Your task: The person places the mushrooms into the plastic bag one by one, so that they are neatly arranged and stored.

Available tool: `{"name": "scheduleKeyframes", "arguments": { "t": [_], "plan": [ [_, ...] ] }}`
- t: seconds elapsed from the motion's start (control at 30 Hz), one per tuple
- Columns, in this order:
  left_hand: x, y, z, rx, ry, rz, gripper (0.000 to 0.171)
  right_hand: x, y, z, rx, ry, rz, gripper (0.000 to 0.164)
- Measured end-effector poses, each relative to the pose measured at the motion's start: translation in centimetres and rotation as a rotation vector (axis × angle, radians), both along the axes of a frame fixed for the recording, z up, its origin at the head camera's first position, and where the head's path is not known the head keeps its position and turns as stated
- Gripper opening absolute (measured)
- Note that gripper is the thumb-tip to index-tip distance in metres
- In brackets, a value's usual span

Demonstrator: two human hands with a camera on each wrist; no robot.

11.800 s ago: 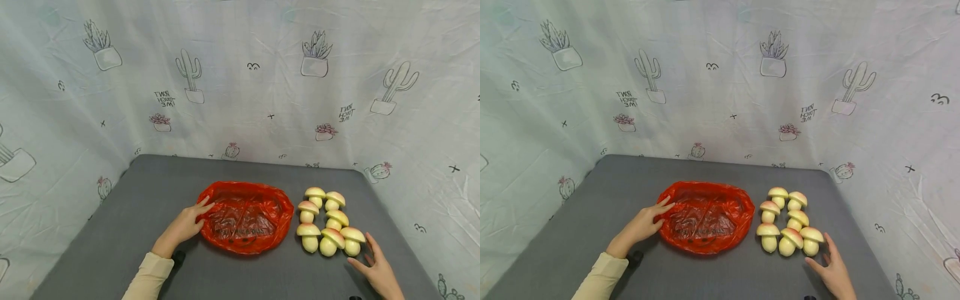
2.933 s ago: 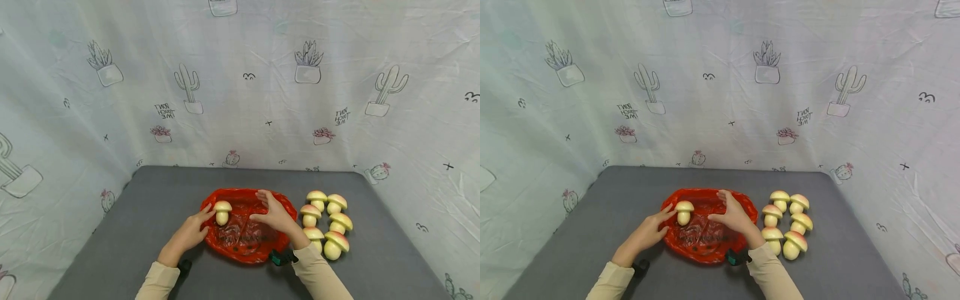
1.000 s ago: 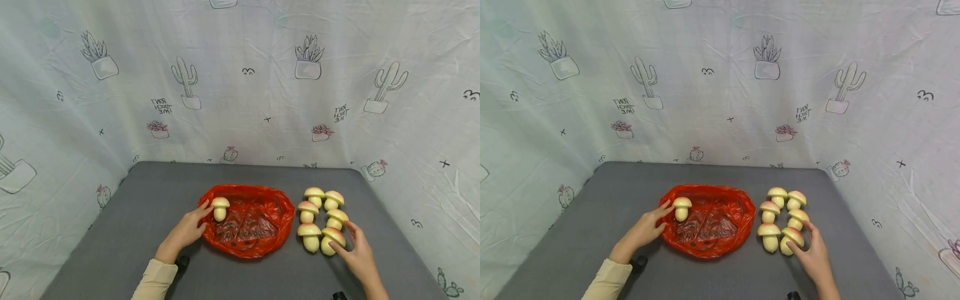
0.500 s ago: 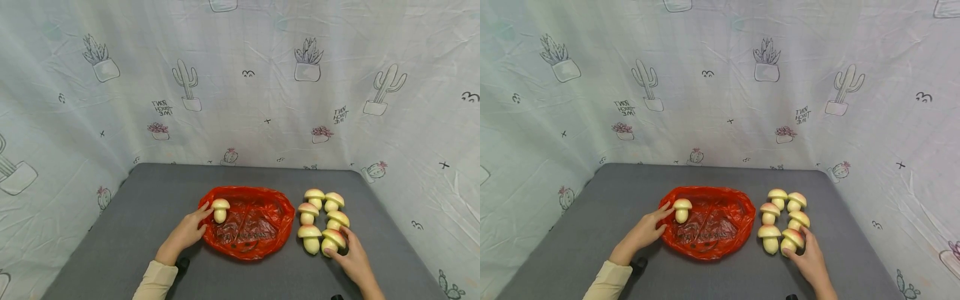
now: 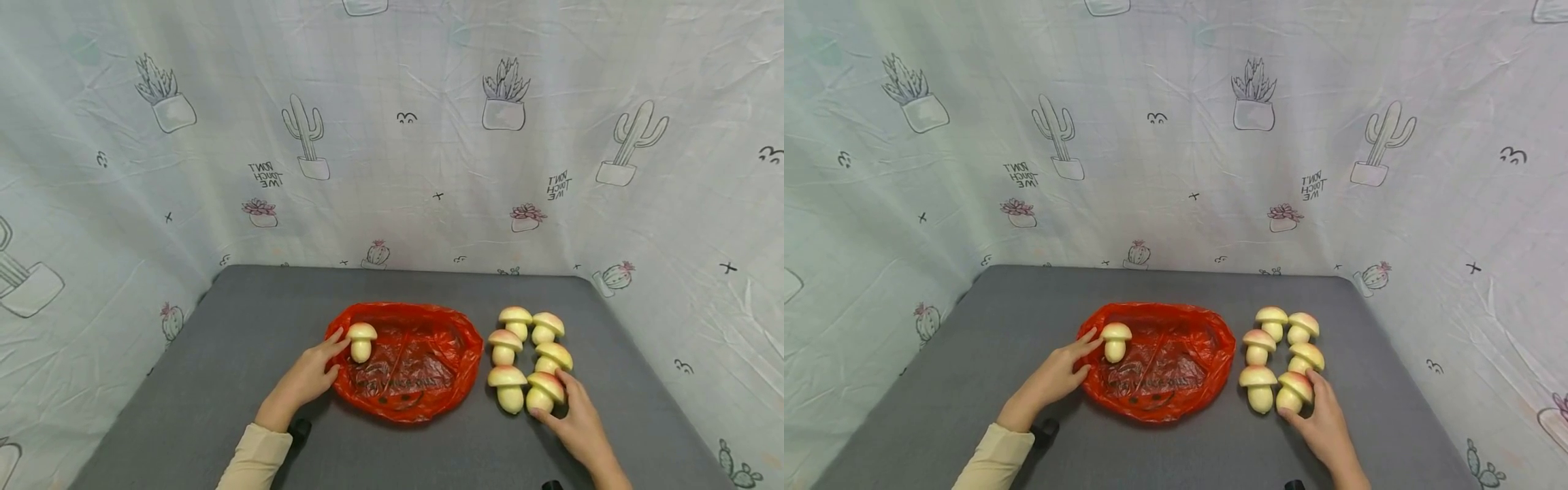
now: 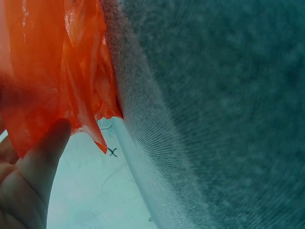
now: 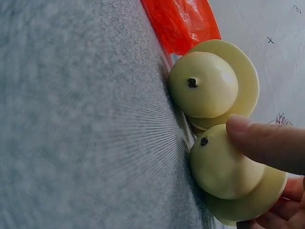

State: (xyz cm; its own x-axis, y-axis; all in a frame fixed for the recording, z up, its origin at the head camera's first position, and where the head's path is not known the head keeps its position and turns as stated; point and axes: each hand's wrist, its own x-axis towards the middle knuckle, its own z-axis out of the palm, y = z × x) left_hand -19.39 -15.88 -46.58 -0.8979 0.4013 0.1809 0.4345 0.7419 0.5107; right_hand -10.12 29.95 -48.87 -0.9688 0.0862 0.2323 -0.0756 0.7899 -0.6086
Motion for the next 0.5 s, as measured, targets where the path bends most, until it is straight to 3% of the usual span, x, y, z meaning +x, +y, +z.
{"name": "scheduleKeyframes", "arguments": {
  "t": [0.5],
  "plan": [
    [0.08, -0.08, 0.05, 0.005, 0.017, -0.008, 0.052, 0.67, 0.02, 0.62, 0.009, -0.053, -0.029, 0.085]
  ]
}}
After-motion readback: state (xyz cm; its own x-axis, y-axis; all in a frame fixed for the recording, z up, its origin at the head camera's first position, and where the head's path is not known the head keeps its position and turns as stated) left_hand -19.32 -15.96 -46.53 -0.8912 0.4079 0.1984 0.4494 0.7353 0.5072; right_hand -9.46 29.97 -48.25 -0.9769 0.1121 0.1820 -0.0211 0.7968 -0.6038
